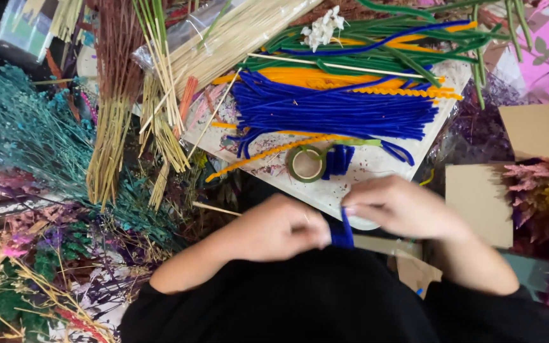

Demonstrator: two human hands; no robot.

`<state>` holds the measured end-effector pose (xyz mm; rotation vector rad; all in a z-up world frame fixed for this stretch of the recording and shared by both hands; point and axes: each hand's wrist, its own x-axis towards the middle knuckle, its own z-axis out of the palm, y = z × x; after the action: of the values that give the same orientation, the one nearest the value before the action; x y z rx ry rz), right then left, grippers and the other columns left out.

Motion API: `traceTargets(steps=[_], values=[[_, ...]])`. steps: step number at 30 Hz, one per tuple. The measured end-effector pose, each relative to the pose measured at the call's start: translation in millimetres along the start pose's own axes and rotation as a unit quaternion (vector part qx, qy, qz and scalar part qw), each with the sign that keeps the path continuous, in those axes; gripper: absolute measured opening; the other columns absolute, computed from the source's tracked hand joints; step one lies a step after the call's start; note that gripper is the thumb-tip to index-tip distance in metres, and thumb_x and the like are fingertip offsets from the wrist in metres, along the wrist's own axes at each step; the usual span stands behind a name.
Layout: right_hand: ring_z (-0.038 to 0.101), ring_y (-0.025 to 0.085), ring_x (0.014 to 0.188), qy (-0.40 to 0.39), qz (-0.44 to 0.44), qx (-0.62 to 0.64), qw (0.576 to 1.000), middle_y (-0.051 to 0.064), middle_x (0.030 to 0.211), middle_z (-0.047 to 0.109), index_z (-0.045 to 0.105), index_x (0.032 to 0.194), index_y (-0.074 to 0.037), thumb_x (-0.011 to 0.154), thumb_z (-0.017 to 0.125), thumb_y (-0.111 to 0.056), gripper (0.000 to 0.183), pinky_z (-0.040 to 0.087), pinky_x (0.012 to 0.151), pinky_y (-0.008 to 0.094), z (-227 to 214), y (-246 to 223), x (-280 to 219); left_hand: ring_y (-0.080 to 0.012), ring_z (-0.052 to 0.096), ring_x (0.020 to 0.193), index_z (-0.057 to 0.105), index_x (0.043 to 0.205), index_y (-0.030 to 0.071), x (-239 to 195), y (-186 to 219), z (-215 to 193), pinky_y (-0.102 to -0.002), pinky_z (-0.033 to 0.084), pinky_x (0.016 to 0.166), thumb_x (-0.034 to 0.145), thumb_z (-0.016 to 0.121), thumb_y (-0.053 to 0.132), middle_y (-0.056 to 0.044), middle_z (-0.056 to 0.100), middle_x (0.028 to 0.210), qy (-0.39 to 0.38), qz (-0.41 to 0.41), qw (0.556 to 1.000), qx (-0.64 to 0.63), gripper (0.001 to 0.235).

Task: The person repeatedly wraps blue pipe cleaners around thin wooden sticks. They secure the ends by twisting the pipe cleaner around the stick, then place the finished pieces on the table. The person continues this process with multiple sticks throughout the clip.

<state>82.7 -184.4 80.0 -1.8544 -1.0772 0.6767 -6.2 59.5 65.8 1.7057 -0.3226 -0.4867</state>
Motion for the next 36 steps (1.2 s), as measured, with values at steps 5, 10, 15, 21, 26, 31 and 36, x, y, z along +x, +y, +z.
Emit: traceTargets(steps=[5, 10, 15, 21, 26, 31, 36], values=[[0.061, 0.023, 0.056, -0.003, -0.086, -0.251, 0.964, -0.001, 0.077, 0.061, 0.065, 0.095, -0.013, 0.101, 0.056, -0.023, 0.015, 0.048, 0.050, 0.040, -9, -43, -31, -0.0149, 0.070, 0.069, 0.072, 0.080, 0.012, 17, -17, 1, -0.034, 0.047, 0.067, 0.100, 0.057, 0.029, -0.002, 0.078, 0.079, -0.092, -0.035, 0.985, 0.141, 0.030], [0.067, 0.023, 0.065, 0.054, -0.020, -0.309, 0.949, 0.002, 0.078, 0.068, 0.065, 0.090, -0.012, 0.098, 0.064, -0.017, 0.009, 0.054, 0.061, 0.038, 28, -1, -33, -0.0101, 0.057, 0.061, 0.076, 0.092, 0.011, 16, -6, -20, -0.029, 0.041, 0.060, 0.100, 0.061, 0.026, 0.003, 0.067, 0.073, 0.046, -0.016, 0.995, 0.091, 0.022], [0.059, 0.018, 0.059, -0.126, -0.010, -0.031, 0.992, 0.001, 0.066, 0.061, 0.065, 0.079, -0.007, 0.098, 0.065, -0.017, 0.021, 0.050, 0.058, 0.035, -13, 26, -1, -0.0045, 0.059, 0.063, 0.081, 0.096, 0.020, 21, -2, -2, -0.023, 0.041, 0.062, 0.098, 0.064, 0.028, 0.007, 0.077, 0.080, -0.054, -0.022, 0.998, 0.026, 0.019], [0.061, 0.016, 0.059, -0.120, -0.175, -0.233, 0.949, -0.004, 0.072, 0.059, 0.063, 0.088, -0.019, 0.101, 0.058, -0.016, 0.014, 0.053, 0.053, 0.033, -35, -22, -16, -0.0137, 0.066, 0.072, 0.078, 0.091, 0.017, 33, -18, 18, -0.030, 0.045, 0.071, 0.097, 0.057, 0.033, 0.003, 0.074, 0.079, -0.187, -0.105, 0.973, 0.086, 0.027], [0.062, 0.023, 0.067, 0.064, -0.015, -0.534, 0.843, 0.003, 0.077, 0.060, 0.062, 0.090, -0.012, 0.097, 0.068, -0.010, 0.010, 0.051, 0.059, 0.036, 31, -32, -37, -0.0228, 0.066, 0.064, 0.075, 0.103, 0.006, 26, -34, 10, -0.038, 0.048, 0.054, 0.102, 0.055, 0.022, -0.004, 0.071, 0.079, 0.111, 0.035, 0.976, 0.184, 0.026], [0.062, 0.023, 0.060, 0.106, 0.016, -0.240, 0.965, 0.001, 0.063, 0.052, 0.060, 0.077, -0.015, 0.098, 0.061, -0.021, 0.022, 0.053, 0.055, 0.034, 40, 47, -34, -0.0161, 0.069, 0.074, 0.079, 0.097, 0.014, 16, -43, 19, -0.031, 0.056, 0.069, 0.096, 0.067, 0.022, -0.006, 0.074, 0.076, 0.083, -0.014, 0.995, -0.057, 0.014], [0.072, 0.022, 0.059, -0.031, -0.049, 0.130, 0.990, 0.001, 0.066, 0.073, 0.078, 0.079, -0.014, 0.091, 0.072, -0.014, 0.014, 0.058, 0.056, 0.034, 4, 42, -29, -0.0117, 0.069, 0.078, 0.080, 0.090, 0.023, 16, -29, 28, -0.030, 0.058, 0.078, 0.098, 0.066, 0.031, 0.002, 0.075, 0.079, -0.158, -0.075, 0.973, -0.149, 0.017]])
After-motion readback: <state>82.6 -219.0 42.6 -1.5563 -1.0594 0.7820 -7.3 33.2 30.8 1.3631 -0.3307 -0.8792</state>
